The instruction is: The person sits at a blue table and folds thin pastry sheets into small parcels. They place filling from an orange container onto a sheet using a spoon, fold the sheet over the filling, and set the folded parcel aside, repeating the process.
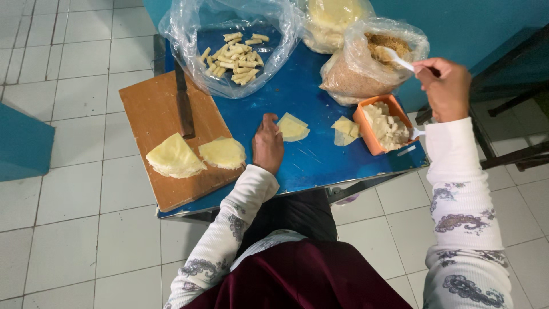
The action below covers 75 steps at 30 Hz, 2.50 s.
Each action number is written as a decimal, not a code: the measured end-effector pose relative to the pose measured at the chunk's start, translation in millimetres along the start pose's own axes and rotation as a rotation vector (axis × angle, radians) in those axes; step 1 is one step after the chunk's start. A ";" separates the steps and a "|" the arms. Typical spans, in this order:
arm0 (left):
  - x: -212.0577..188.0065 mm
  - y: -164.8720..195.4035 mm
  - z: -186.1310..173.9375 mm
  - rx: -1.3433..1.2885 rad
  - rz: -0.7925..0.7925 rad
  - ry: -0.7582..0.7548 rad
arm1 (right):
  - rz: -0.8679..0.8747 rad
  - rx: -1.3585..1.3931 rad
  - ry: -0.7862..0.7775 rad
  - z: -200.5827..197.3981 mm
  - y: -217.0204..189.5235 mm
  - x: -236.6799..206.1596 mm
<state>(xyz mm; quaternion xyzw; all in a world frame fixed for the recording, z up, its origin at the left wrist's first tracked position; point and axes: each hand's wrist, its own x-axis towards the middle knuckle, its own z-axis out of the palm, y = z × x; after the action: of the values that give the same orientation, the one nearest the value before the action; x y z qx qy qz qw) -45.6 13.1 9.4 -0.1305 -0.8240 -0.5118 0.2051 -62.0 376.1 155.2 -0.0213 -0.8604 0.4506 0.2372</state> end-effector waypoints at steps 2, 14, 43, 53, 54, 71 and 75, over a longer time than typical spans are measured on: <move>0.3 -0.7 0.8 -0.016 -0.034 -0.004 | -0.003 0.135 -0.013 -7.3 1.0 0.6; 0.4 -9.7 6.1 -0.102 -0.085 0.008 | 0.007 0.184 -0.448 88.7 -9.9 -69.6; 5.9 -4.9 6.8 -0.193 -0.094 -0.001 | -0.717 -0.318 -0.026 108.6 -24.8 -105.4; 5.7 0.6 3.8 -0.174 -0.053 -0.023 | -0.511 -0.439 0.248 43.0 -28.2 -27.6; 4.4 0.3 3.2 -0.175 -0.032 -0.024 | -0.592 -0.528 0.308 47.8 -31.2 -27.4; -7.7 9.9 -9.5 0.066 0.190 -0.130 | -0.330 -0.220 -0.226 175.2 -7.9 -114.5; -10.4 12.2 -10.5 0.083 0.194 -0.151 | -0.149 -0.034 -0.275 181.0 -16.1 -113.6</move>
<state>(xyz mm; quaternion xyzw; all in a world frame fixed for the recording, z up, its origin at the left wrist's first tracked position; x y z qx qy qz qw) -29.1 9.0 18.2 -0.2393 -0.8411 -0.4435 0.1964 -35.8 199.7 36.5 0.1002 -0.8914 0.4158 0.1496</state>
